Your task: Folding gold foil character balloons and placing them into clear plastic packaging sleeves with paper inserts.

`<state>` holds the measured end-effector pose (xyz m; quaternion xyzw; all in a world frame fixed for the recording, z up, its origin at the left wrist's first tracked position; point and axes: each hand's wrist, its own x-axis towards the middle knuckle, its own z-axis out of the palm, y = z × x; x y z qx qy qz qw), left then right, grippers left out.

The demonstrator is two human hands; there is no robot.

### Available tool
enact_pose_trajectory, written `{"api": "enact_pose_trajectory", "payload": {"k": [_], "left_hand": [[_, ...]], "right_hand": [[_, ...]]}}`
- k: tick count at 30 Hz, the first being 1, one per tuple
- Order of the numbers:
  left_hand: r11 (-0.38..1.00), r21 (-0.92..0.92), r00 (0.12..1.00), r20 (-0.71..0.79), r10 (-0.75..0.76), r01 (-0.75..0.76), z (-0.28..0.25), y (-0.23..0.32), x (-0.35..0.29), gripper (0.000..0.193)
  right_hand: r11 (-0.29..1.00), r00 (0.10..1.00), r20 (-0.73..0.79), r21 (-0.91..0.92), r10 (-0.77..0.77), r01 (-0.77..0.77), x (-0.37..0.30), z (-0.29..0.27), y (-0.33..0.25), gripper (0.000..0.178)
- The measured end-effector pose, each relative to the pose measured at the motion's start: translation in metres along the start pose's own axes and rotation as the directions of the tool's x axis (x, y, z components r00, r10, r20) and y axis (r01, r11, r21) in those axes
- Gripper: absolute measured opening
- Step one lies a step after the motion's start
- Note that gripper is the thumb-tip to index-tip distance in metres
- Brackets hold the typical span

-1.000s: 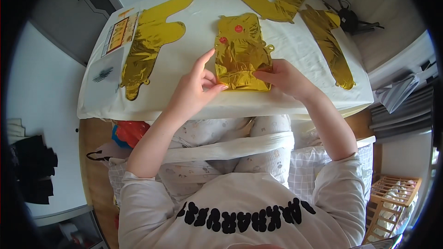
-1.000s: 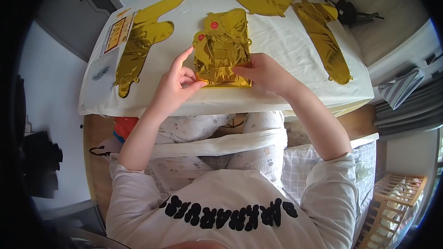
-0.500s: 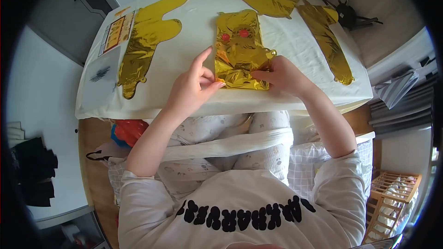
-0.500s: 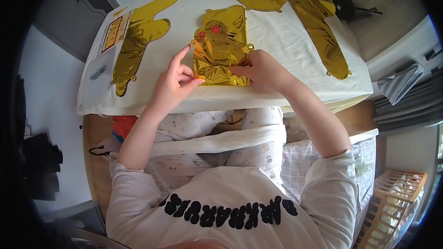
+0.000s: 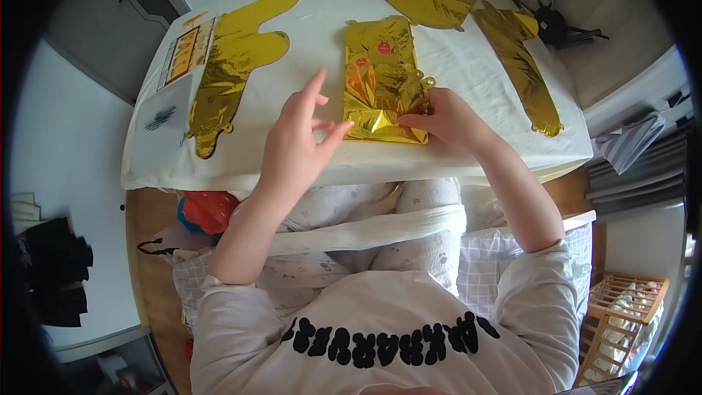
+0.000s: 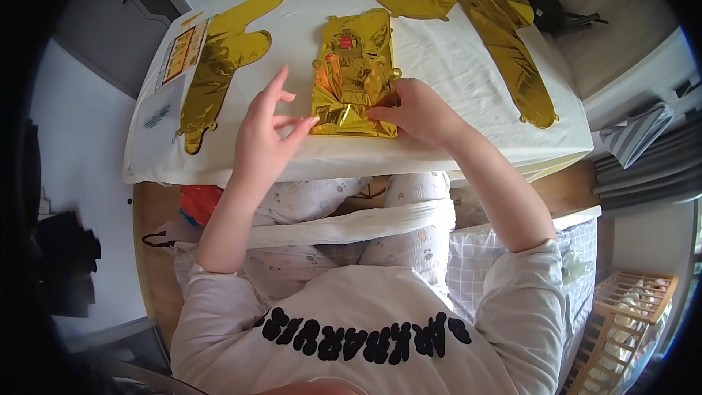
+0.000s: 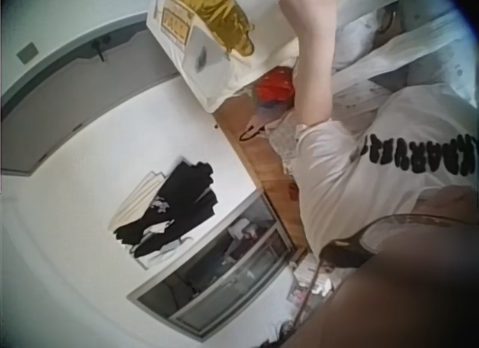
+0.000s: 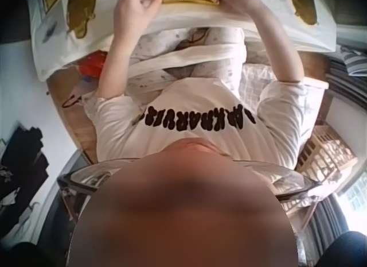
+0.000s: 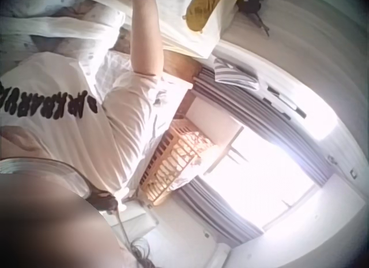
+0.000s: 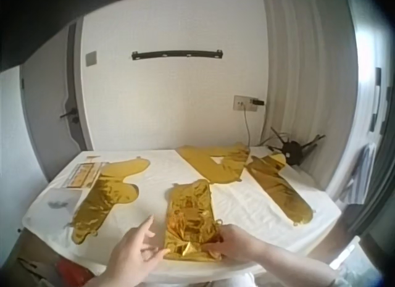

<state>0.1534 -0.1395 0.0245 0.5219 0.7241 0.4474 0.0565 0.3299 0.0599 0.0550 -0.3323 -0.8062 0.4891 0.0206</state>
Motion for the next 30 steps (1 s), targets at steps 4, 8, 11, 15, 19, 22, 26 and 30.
{"api": "enact_pose_trajectory", "payload": {"k": [4,8,11,15,19,22,26,30], "left_hand": [[0.773,0.395,0.867,0.176,0.466,-0.496,0.011,0.008,-0.017,0.059],[0.682,0.383,0.78,0.373,0.503,-0.623,0.04,0.006,-0.03,0.079],[0.703,0.412,0.811,0.379,0.445,-0.579,0.045,0.005,-0.03,0.083],[0.716,0.422,0.825,0.382,0.416,-0.556,0.046,0.005,-0.032,0.084],[0.718,0.434,0.832,0.388,0.396,-0.544,0.047,0.004,-0.033,0.084],[0.695,0.442,0.821,0.368,0.436,-0.567,0.049,0.004,-0.03,0.082],[0.685,0.455,0.819,0.387,0.424,-0.569,0.047,0.005,-0.03,0.082],[0.699,0.448,0.826,0.383,0.414,-0.558,0.049,0.005,-0.03,0.082]], "right_hand": [[0.999,1.0,0.0,-0.02,-0.028,0.028,0.004,0.0,0.004,0.029],[0.998,0.999,-0.003,0.041,-0.05,0.05,0.006,-0.001,0.009,0.034],[0.994,0.996,-0.012,0.067,-0.084,0.085,0.004,0.0,0.011,0.034],[0.949,0.989,-0.121,0.293,-0.085,0.117,-0.017,0.008,0.015,0.034],[0.945,0.867,-0.43,0.085,-0.251,0.316,-0.055,0.017,0.037,0.025],[0.664,0.714,-0.241,-0.634,-0.657,0.397,-0.06,0.019,0.064,0.018],[0.911,0.799,-0.498,-0.386,-0.337,0.144,-0.063,0.042,0.043,0.018],[0.953,0.859,-0.464,-0.292,-0.217,0.082,-0.058,0.035,0.039,0.02]]}}
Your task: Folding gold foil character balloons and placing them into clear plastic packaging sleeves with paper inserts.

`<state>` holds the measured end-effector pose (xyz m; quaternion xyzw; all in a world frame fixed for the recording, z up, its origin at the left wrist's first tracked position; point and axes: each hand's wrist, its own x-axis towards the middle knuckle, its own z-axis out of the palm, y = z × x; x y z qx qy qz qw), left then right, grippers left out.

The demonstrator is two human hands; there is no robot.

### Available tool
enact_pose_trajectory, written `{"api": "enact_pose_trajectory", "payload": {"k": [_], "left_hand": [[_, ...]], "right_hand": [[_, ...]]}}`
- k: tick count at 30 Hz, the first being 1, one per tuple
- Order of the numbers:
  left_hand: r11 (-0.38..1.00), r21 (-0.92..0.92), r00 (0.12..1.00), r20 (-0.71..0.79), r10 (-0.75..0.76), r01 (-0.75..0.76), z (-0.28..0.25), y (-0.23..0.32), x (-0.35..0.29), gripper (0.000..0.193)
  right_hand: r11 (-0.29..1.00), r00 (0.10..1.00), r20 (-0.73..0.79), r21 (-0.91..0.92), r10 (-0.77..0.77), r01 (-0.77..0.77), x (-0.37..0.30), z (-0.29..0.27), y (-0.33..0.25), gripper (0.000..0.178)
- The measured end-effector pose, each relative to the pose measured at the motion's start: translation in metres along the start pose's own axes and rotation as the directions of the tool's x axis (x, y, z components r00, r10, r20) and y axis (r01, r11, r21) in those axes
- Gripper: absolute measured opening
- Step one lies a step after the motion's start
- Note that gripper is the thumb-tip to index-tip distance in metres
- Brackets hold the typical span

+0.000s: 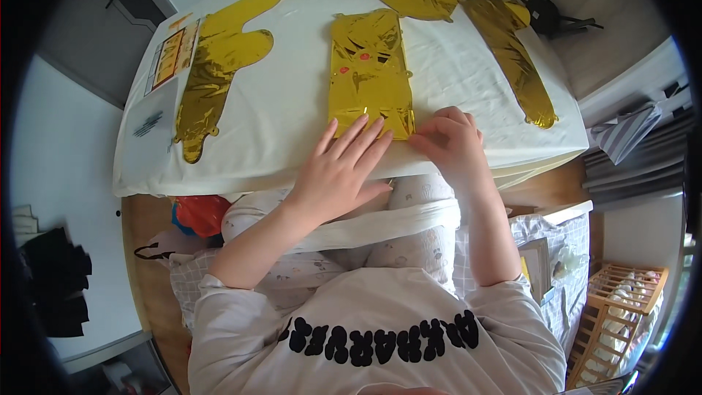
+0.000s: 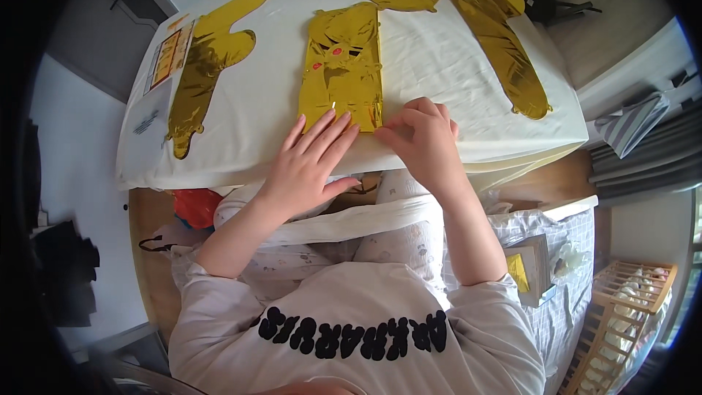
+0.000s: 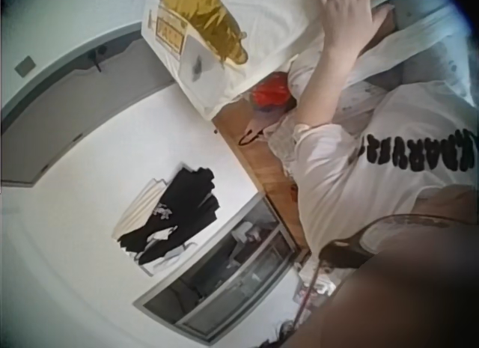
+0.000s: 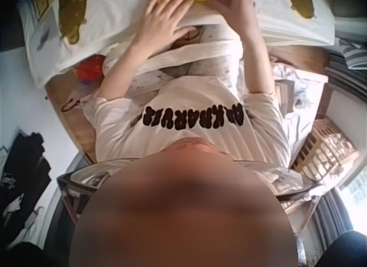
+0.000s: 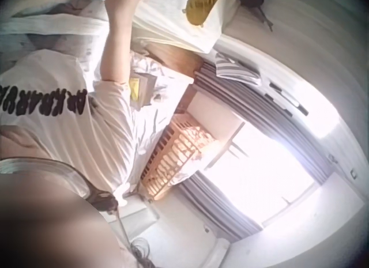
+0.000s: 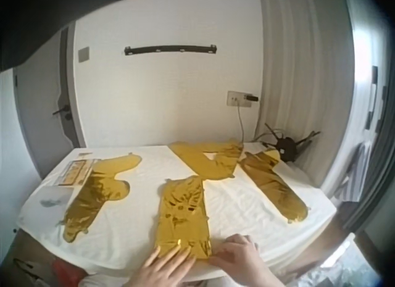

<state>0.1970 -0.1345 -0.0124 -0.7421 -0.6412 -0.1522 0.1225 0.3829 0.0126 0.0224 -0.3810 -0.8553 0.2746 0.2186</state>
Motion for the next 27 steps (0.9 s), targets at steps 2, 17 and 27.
{"api": "enact_pose_trajectory", "payload": {"k": [2,17,27], "left_hand": [[1.0,-0.009,1.0,0.005,-0.007,0.007,0.001,0.0,0.0,0.083],[1.0,0.003,1.0,0.028,0.003,-0.003,-0.006,-0.004,0.004,0.078],[0.994,-0.085,0.992,0.099,0.072,-0.064,-0.009,-0.02,0.008,0.082]], "right_hand": [[1.0,0.999,0.034,-0.001,-0.011,0.011,0.003,-0.002,0.003,0.02],[0.979,0.973,-0.111,-0.032,-0.201,0.199,-0.011,0.009,-0.005,0.024],[0.779,0.858,0.017,-0.409,-0.514,0.475,-0.033,0.036,0.01,0.058]]}}
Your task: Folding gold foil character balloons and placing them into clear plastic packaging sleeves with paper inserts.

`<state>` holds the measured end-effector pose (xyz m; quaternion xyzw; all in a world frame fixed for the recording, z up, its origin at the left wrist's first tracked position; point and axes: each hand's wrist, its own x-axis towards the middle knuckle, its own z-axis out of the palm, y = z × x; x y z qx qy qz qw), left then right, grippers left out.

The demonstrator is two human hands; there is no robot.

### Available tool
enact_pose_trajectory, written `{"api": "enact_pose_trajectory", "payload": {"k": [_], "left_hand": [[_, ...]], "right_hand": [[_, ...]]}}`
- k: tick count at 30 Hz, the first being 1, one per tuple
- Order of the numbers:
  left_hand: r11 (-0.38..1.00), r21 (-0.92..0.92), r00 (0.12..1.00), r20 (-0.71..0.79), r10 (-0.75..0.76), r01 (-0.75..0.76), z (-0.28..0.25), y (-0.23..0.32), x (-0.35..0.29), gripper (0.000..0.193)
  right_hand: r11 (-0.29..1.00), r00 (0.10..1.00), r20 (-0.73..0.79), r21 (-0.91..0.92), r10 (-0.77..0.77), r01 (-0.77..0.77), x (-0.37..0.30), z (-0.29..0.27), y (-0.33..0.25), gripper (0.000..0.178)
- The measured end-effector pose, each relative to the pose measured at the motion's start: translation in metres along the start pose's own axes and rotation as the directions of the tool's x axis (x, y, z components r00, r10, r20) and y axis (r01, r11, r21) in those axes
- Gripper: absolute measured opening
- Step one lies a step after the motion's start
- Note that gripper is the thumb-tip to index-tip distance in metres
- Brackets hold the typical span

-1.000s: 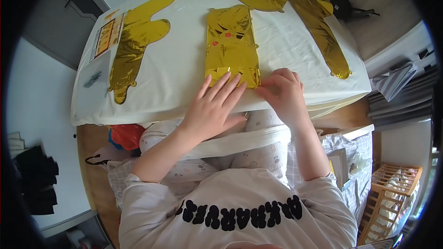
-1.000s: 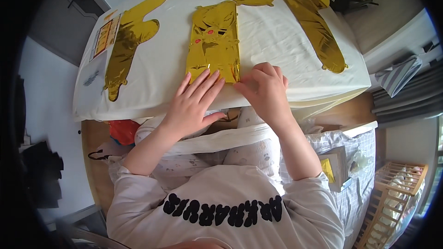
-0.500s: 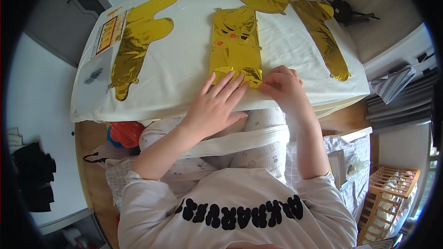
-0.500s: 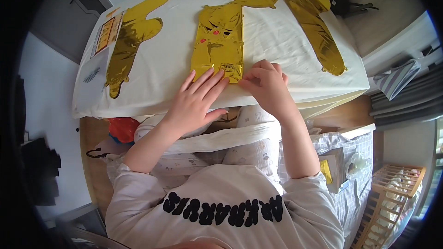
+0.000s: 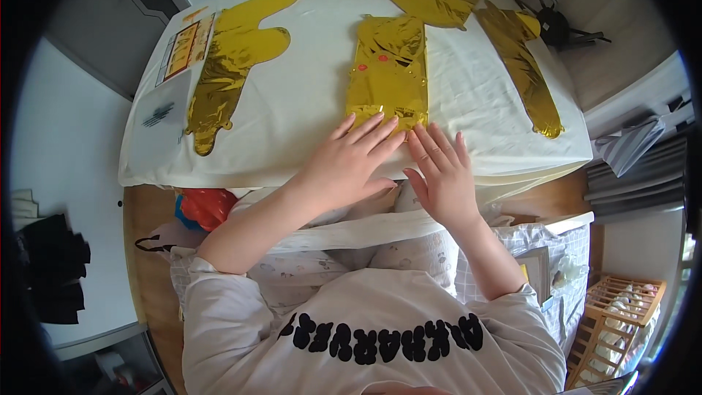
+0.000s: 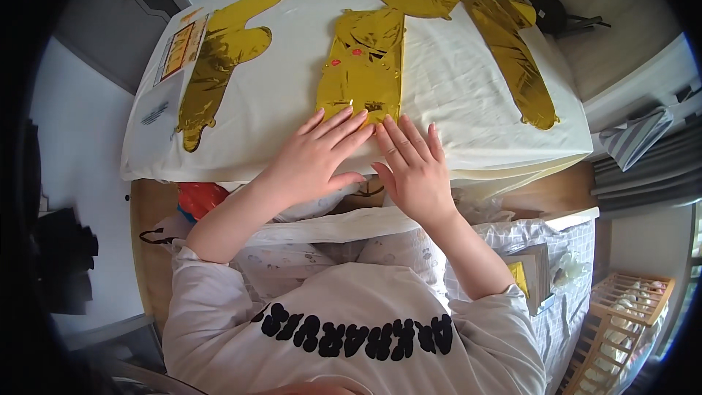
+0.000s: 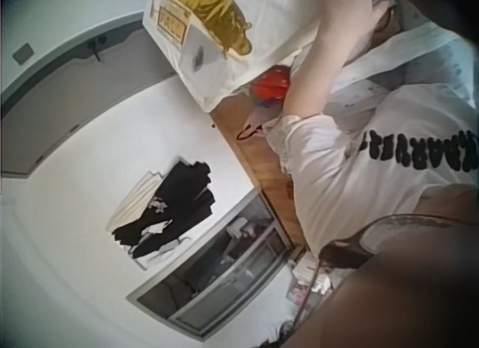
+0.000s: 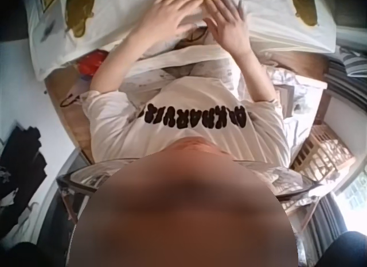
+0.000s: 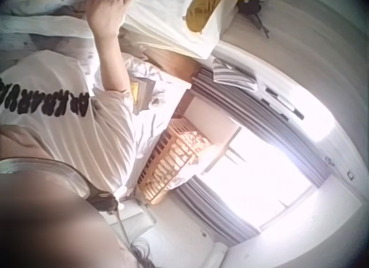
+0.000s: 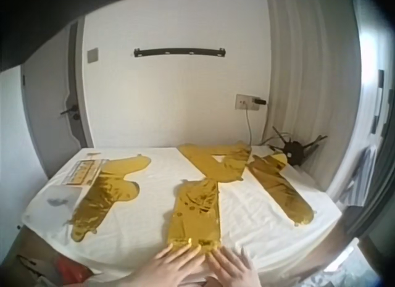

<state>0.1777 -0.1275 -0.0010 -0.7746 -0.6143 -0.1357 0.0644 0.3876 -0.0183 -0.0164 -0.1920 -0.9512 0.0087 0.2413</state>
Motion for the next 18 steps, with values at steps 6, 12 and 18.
{"api": "enact_pose_trajectory", "payload": {"k": [6,12,18], "left_hand": [[0.999,-0.029,0.999,0.036,0.033,-0.032,-0.003,-0.005,-0.001,0.088],[0.985,-0.17,0.998,-0.066,-0.024,0.013,-0.02,-0.013,-0.012,0.082],[0.929,-0.217,0.884,-0.304,-0.355,0.299,-0.027,-0.018,-0.045,0.03]], "right_hand": [[0.999,1.0,-0.027,-0.034,0.008,-0.009,-0.003,0.008,0.003,0.056],[0.998,0.998,-0.063,0.066,-0.003,0.007,-0.007,0.008,0.008,0.055],[0.99,0.99,-0.135,0.144,0.029,-0.009,-0.009,-0.007,0.019,0.035]]}}
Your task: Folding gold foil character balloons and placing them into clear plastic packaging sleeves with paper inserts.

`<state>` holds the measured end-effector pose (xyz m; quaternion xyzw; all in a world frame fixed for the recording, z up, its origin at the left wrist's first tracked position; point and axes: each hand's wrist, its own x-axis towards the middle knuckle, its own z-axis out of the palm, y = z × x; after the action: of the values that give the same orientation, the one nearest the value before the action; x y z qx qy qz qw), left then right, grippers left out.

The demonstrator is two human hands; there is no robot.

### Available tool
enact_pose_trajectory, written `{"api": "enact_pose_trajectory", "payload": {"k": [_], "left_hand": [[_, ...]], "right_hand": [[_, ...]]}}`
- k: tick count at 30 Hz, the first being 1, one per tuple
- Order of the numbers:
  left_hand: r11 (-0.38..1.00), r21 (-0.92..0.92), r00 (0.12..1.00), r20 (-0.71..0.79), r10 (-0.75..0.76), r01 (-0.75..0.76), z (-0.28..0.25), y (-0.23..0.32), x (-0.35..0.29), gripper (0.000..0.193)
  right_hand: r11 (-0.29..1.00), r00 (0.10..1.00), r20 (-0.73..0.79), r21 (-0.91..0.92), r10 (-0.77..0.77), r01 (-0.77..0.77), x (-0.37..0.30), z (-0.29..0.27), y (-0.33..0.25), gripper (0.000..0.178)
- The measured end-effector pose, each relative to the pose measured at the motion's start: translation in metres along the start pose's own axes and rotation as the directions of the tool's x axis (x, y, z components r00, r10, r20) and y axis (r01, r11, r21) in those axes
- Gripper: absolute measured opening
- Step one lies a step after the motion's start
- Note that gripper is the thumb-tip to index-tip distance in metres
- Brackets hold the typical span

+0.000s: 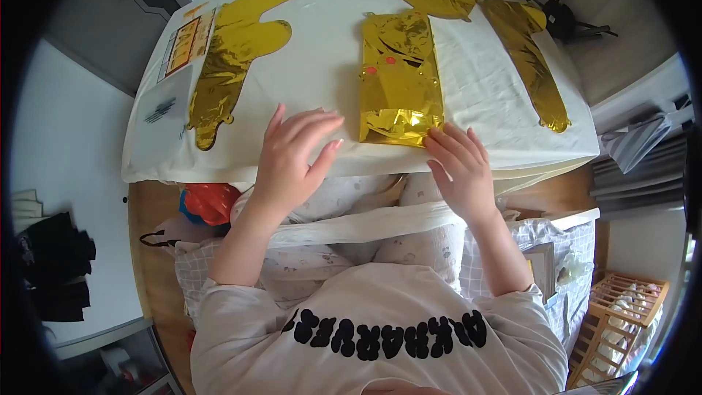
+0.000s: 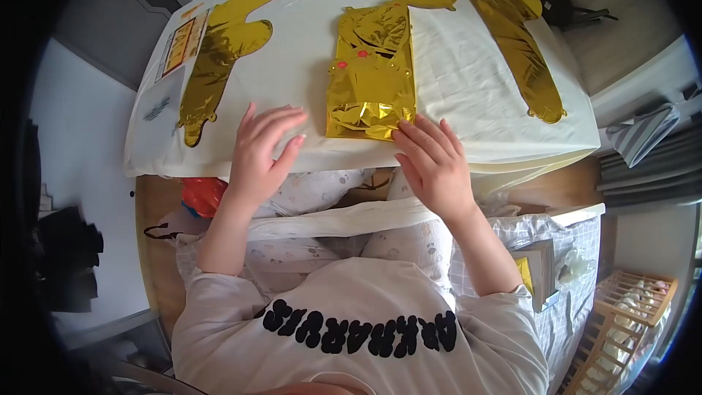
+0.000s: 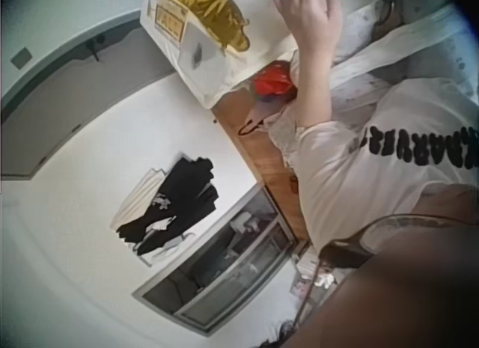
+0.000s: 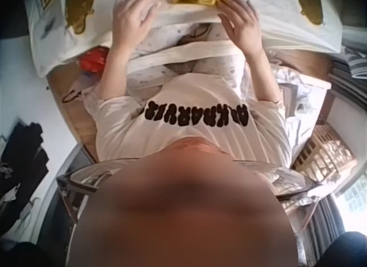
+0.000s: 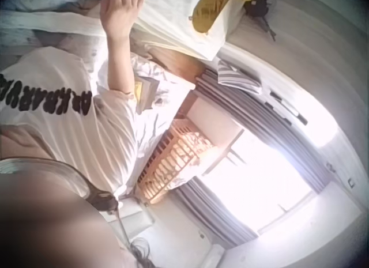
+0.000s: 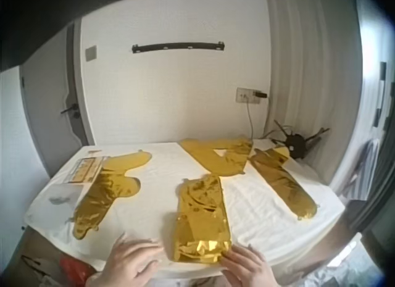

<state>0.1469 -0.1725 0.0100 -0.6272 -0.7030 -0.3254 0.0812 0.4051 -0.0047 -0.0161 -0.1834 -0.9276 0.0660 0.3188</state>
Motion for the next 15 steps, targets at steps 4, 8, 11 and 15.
{"api": "enact_pose_trajectory", "payload": {"k": [4,8,11,15], "left_hand": [[0.996,0.001,0.995,0.052,0.09,-0.091,0.01,0.008,-0.006,0.028],[0.984,0.032,0.985,0.023,0.172,-0.173,0.018,0.008,-0.004,0.028],[0.978,0.041,0.979,0.039,0.201,-0.203,0.022,0.004,-0.004,0.032],[0.987,0.042,0.987,-0.029,0.157,-0.156,0.025,0.004,-0.004,0.033]], "right_hand": [[0.997,0.997,-0.022,0.012,-0.07,0.07,0.002,0.001,0.01,0.03],[0.996,0.991,-0.101,0.032,-0.083,0.086,0.004,0.005,0.011,0.023],[0.995,0.984,-0.158,0.043,-0.08,0.088,0.001,0.01,0.012,0.021],[0.994,0.976,-0.199,0.053,-0.087,0.1,-0.001,0.012,0.012,0.02]]}}
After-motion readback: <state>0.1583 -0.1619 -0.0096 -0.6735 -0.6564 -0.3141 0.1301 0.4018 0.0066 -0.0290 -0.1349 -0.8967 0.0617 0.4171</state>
